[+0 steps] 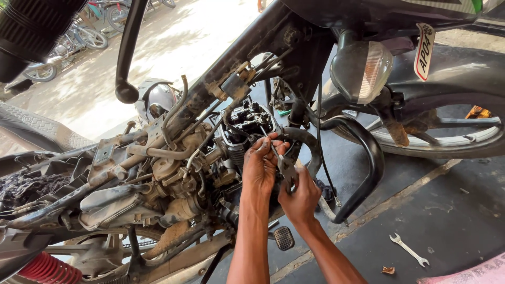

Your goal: The person removes a metal rod from the motorcycle engine using pliers, wipes it with a cloth, and then reinserts it into the engine before tightening it with a T-handle wrench.

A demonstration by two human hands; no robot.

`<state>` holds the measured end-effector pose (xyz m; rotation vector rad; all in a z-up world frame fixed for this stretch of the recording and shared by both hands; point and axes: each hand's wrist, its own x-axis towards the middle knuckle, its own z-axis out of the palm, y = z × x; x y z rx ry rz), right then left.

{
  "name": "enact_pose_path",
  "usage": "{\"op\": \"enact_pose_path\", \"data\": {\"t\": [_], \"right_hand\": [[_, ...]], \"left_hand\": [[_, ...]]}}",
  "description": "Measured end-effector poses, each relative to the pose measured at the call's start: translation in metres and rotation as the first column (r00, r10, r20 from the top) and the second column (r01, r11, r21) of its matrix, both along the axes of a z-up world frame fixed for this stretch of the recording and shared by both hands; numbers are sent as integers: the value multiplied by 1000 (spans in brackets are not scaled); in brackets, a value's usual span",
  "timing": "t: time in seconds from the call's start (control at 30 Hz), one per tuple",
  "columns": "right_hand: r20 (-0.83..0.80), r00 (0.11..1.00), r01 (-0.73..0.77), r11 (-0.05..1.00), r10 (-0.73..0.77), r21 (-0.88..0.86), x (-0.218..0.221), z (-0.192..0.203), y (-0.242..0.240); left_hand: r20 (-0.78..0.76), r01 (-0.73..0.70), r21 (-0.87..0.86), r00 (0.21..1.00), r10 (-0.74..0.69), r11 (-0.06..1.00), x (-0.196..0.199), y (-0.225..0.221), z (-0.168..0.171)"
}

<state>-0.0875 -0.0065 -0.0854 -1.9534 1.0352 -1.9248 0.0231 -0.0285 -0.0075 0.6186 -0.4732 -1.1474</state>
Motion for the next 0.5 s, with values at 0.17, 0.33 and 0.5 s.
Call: {"op": "enact_pose_path", "data": {"t": [0.17,0.33,0.5], "right_hand": [[158,987,-81,932,26,352,-28,-82,58],[-173,965,255,572,-195,779,-93,-262,139],[-527,844,536,120,-100,836,-158,-341,158]], "left_hand": [[23,4,30,1000,-5,1000,-1,5,7],[107,-36,55,994,30,998,-45,34,6],[163,-45,261,987,2,964,-115,71,-14]]}}
